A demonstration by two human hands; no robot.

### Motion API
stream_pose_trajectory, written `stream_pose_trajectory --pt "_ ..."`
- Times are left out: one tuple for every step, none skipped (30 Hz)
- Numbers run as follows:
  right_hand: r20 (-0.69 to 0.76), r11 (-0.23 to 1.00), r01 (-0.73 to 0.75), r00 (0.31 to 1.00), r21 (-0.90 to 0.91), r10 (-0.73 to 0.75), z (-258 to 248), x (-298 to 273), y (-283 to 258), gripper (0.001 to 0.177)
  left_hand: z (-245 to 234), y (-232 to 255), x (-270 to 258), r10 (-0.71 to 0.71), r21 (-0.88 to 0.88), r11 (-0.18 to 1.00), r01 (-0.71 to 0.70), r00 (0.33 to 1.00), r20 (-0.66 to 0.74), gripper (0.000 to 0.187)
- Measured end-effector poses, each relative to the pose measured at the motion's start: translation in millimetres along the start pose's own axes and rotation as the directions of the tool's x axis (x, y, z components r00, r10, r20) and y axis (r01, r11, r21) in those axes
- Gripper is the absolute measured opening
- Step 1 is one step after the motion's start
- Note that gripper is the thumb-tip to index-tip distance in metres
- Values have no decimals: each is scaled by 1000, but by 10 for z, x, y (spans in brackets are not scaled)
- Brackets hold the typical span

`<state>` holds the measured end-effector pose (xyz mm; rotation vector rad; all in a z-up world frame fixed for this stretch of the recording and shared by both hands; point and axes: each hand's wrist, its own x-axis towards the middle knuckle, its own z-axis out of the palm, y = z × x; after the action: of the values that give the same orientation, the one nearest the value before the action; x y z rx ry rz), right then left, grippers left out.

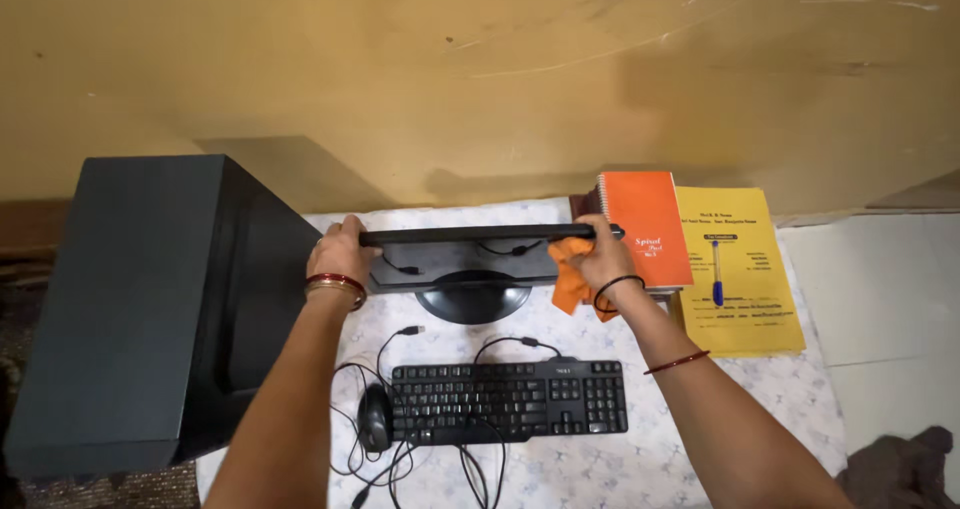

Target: The person cleans a desktop computer setup using an orange cloth. They wipe the keyboard, mouse, monitor, and computer tower, then arrange the components on a table.

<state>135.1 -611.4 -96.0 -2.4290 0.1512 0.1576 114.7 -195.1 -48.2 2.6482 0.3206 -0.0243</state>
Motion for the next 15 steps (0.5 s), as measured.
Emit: stream_pose_trajectory --pt "-30 1000 5 1000 11 -5 8 -11 34 63 -24 -23 -51 36 -2 999 -36 999 18 34" --pt "-65 1000 16 998 24 -14 17 19 24 61 -59 -46 -64 74 -3 997 -74 997 29 33" --pt "-58 998 2 998 63 1 9 51 -4 62 -67 -60 -84 79 -32 996 -79 997 5 33" --pt "-44 995 -16 999 101 20 -4 44 -32 62 -45 -84 -148 80 -59 995 -80 997 -13 33" --pt "-30 990 -34 999 139 39 -13 23 -82 63 -16 -122 -194 80 -86 993 -82 996 -32 33" --pt "-34 995 -28 999 97 31 -30 -4 -156 65 22 -166 -212 47 -111 993 -50 998 -34 32" --pt "-39 998 -21 999 55 23 -52 -39 -253 66 68 -219 -216 13 -136 991 -18 999 -36 31" --pt "-45 1000 -12 999 14 13 -79 -65 -380 68 109 -276 -192 -18 -160 987 11 999 -40 31" --pt "-41 990 -117 992 80 120 -125 -139 -498 72 151 -333 -149 6 -231 973 -20 998 -62 32" --pt "-30 965 -219 974 143 226 -177 -261 -608 76 196 -389 -99 27 -301 952 -51 996 -85 33" --pt "-12 926 -318 945 205 328 -169 -356 -751 80 235 -452 -72 46 -368 926 -84 993 -110 35" --pt "-102 952 -234 961 196 257 -95 -440 -914 74 269 -515 -60 1 -431 902 -27 998 -61 35" --pt "-190 972 -149 965 180 182 -13 -570 -1057 69 310 -560 -60 -41 -489 872 31 999 -9 36" --pt "-274 986 -68 956 153 108 68 -696 -1188 63 354 -590 -80 -79 -543 835 94 996 50 36" --pt "-316 979 124 946 160 -68 171 -784 -1328 63 387 -612 -92 -64 -568 820 72 997 34 35"
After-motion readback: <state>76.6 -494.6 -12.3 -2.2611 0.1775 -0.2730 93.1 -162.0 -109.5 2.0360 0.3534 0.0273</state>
